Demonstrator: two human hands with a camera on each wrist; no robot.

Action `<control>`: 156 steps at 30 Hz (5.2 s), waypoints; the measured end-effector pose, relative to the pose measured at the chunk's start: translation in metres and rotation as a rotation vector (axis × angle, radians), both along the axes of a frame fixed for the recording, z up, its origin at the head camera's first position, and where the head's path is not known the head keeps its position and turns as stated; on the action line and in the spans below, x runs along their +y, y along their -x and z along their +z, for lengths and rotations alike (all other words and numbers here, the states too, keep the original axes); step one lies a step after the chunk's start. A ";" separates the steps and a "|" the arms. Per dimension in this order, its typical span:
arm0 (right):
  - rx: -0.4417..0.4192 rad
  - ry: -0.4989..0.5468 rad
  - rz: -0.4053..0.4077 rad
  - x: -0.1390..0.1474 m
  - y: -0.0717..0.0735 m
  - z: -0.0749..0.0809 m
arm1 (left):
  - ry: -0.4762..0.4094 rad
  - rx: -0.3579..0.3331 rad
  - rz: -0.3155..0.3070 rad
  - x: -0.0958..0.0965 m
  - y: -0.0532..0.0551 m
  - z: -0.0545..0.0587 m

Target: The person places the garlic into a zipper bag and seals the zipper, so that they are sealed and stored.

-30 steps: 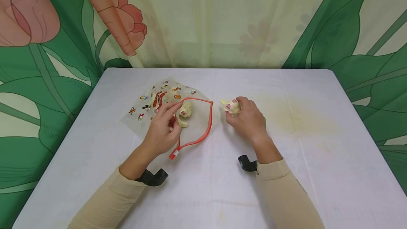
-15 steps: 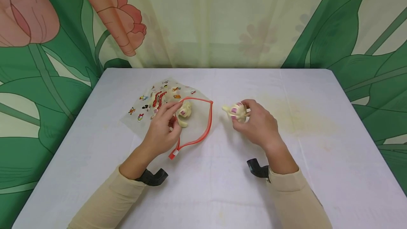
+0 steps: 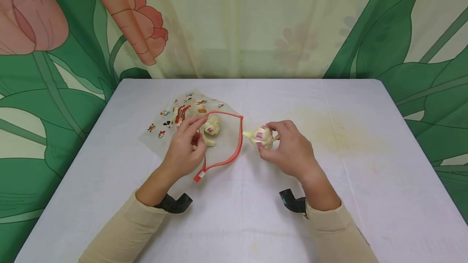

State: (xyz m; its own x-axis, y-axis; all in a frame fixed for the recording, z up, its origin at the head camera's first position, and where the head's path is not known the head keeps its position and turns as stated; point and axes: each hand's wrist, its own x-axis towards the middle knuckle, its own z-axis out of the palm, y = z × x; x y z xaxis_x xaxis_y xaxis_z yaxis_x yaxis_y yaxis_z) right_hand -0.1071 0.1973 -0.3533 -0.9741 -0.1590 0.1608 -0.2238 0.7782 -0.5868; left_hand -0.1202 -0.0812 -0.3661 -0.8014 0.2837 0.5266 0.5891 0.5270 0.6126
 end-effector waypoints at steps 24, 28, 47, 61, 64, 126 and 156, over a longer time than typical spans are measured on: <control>0.018 0.020 0.112 -0.077 0.008 -0.032 | 0.003 0.041 -0.004 -0.001 0.001 -0.002; 0.012 -0.009 0.102 -0.085 0.013 -0.035 | -0.003 0.034 -0.007 -0.002 0.000 -0.002; -0.051 -0.077 0.108 -0.112 0.031 -0.045 | -0.006 0.036 -0.010 -0.001 0.000 -0.003; -0.104 0.018 0.074 -0.121 0.036 -0.048 | 0.000 0.016 -0.008 0.000 0.000 -0.001; -0.104 0.010 0.075 -0.123 0.036 -0.047 | -0.001 0.014 -0.007 0.000 -0.001 -0.001; -0.221 0.204 0.178 -0.109 0.041 -0.040 | 0.008 0.030 -0.005 -0.001 -0.001 -0.003; 0.040 0.253 0.304 -0.067 0.007 -0.023 | 0.081 -0.012 -0.022 0.000 -0.004 -0.006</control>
